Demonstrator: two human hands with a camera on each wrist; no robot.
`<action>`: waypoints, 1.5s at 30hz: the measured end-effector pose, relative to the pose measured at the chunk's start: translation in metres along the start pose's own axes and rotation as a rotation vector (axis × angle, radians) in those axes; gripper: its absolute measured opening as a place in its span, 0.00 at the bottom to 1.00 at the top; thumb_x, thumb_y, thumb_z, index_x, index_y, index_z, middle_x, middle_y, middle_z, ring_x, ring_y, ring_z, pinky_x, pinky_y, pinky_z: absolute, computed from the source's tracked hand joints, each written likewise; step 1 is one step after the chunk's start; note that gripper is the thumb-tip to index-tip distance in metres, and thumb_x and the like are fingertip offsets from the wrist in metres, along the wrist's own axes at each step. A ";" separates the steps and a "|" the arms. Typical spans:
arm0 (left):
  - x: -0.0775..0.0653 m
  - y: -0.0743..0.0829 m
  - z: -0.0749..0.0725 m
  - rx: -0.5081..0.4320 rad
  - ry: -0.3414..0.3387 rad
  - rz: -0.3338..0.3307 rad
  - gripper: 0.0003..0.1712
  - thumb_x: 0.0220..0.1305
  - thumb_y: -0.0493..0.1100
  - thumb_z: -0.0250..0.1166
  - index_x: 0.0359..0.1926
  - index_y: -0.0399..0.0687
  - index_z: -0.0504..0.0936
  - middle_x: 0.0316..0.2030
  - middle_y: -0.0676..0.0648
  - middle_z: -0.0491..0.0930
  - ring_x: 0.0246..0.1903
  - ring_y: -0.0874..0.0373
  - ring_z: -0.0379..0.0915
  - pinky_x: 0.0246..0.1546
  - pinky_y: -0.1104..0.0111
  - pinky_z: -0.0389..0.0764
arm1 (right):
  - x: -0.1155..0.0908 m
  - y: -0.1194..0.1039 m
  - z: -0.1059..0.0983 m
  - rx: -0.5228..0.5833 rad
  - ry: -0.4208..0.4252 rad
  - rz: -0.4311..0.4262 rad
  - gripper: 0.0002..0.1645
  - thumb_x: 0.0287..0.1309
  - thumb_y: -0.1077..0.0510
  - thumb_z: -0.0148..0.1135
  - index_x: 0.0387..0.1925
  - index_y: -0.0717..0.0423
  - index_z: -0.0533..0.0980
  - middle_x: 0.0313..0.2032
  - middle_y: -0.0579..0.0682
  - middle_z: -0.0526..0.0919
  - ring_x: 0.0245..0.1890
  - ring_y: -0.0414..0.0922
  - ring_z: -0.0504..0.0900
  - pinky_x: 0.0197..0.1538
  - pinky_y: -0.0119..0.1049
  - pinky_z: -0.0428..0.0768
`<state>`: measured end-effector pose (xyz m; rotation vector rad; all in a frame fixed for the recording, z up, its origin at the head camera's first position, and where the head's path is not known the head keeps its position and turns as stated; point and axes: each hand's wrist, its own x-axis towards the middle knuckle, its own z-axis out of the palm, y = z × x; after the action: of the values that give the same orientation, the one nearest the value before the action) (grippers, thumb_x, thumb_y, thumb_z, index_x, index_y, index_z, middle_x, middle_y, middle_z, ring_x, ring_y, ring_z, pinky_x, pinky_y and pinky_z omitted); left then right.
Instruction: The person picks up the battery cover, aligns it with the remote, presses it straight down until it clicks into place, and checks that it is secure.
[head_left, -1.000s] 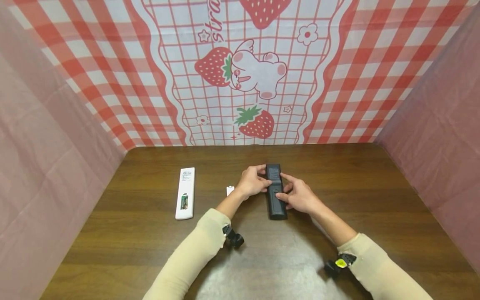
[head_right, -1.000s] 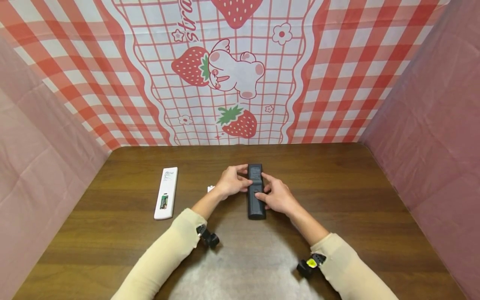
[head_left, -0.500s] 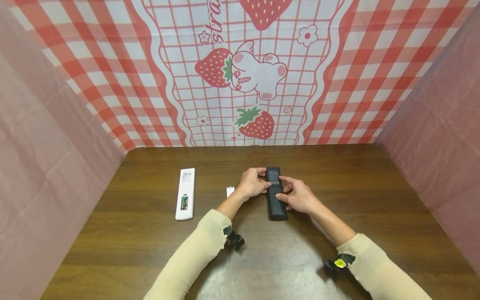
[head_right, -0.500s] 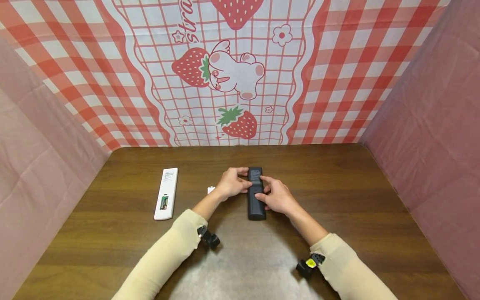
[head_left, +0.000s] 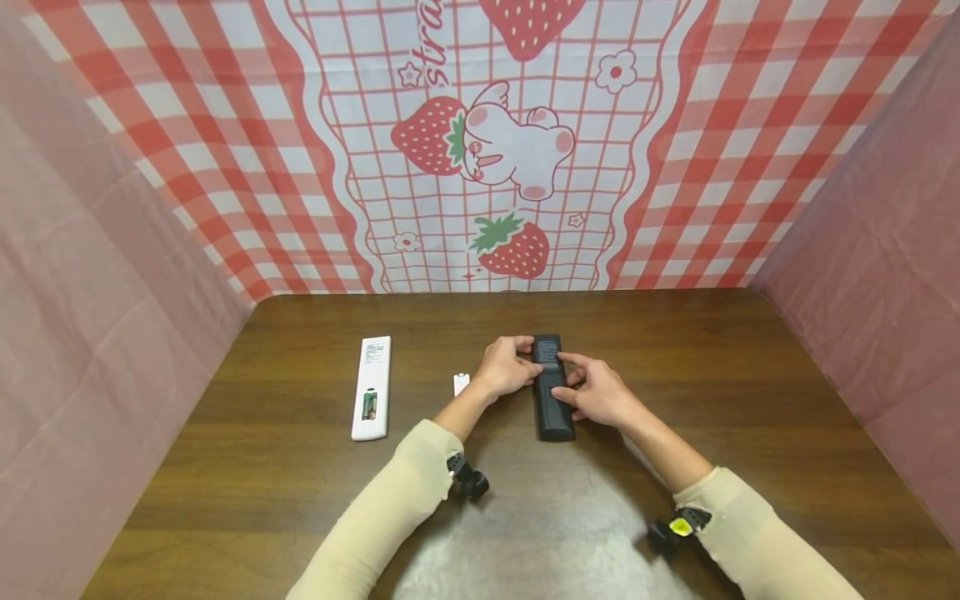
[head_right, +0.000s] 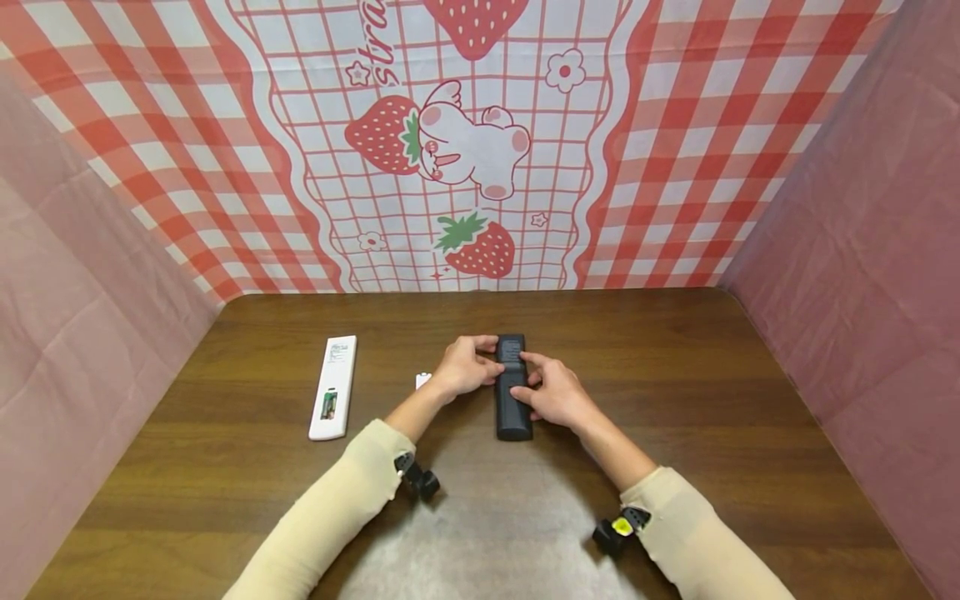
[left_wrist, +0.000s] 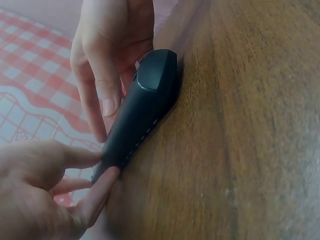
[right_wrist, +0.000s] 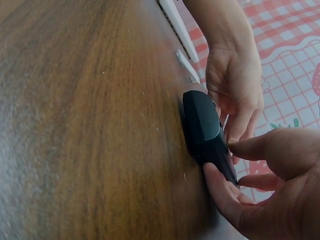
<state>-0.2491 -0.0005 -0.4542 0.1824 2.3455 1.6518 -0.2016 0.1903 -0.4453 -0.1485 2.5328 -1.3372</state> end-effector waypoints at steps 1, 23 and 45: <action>0.000 0.000 0.000 0.001 0.002 0.000 0.33 0.72 0.28 0.72 0.76 0.33 0.79 0.68 0.31 0.85 0.55 0.40 0.93 0.45 0.66 0.98 | 0.000 0.000 0.000 -0.001 -0.003 0.002 0.44 0.76 0.64 0.71 0.84 0.70 0.62 0.48 0.67 0.86 0.31 0.44 0.88 0.33 0.40 0.96; 0.014 -0.008 -0.023 0.132 0.059 0.047 0.28 0.77 0.40 0.72 0.75 0.45 0.83 0.62 0.42 0.91 0.40 0.49 0.96 0.41 0.67 0.96 | 0.002 -0.005 -0.013 -0.064 0.047 -0.037 0.37 0.77 0.58 0.70 0.79 0.67 0.71 0.50 0.69 0.90 0.29 0.45 0.87 0.34 0.35 0.89; 0.051 -0.047 -0.050 0.359 0.120 0.178 0.30 0.74 0.53 0.74 0.74 0.58 0.84 0.61 0.54 0.93 0.54 0.58 0.94 0.59 0.62 0.93 | 0.001 -0.026 -0.033 -0.142 0.080 -0.081 0.35 0.79 0.53 0.68 0.79 0.64 0.73 0.59 0.71 0.88 0.51 0.57 0.89 0.40 0.33 0.85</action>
<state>-0.3097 -0.0487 -0.4903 0.3807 2.7755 1.3292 -0.2125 0.2010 -0.4062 -0.2323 2.7165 -1.2134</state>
